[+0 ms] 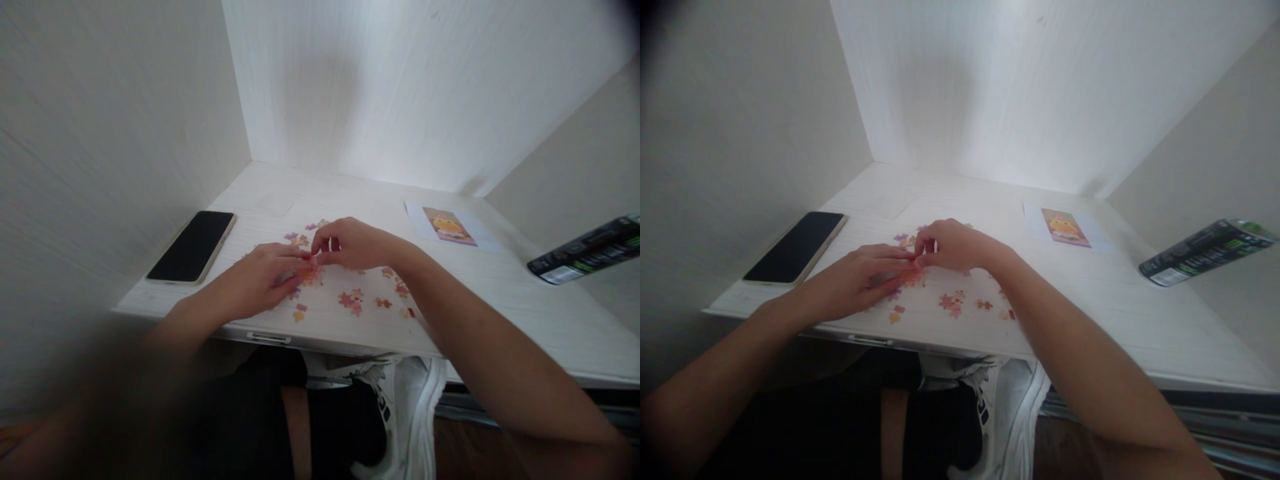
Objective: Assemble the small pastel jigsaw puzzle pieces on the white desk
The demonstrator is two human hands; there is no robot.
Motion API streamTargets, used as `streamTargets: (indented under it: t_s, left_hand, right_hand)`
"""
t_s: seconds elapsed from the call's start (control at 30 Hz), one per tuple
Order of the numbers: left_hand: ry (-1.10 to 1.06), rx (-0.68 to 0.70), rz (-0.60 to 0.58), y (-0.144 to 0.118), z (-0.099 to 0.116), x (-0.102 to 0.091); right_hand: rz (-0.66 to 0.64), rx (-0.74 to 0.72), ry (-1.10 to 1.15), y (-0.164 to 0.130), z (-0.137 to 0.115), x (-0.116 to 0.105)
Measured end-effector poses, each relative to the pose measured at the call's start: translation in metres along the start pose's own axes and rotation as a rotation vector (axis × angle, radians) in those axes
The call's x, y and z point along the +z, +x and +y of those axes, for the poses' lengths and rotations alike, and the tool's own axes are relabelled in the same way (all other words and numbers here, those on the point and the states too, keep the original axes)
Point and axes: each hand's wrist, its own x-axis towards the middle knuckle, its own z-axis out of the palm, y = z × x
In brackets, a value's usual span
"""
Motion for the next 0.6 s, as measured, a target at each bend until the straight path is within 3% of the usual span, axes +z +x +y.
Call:
streamTargets:
  t_s: [0.07, 0.23, 0.43, 0.6]
  left_hand:
    - [0.027, -0.052, 0.05, -0.001, -0.001, 0.002]
    - [0.142, -0.209, 0.136, -0.003, -0.003, -0.003]
    - [0.144, -0.19, 0.089, -0.002, 0.003, -0.01]
    - [0.13, -0.158, 0.105, 0.001, 0.014, 0.002]
  right_hand:
    - [0.034, -0.034, -0.001, -0.001, 0.002, -0.001]
    - [-0.021, -0.06, -0.007, 0.0, 0.002, 0.002]
    - [-0.045, 0.01, -0.055, 0.0, -0.002, 0.0]
    - [-0.001, 0.008, 0.034, 0.0, 0.004, -0.004]
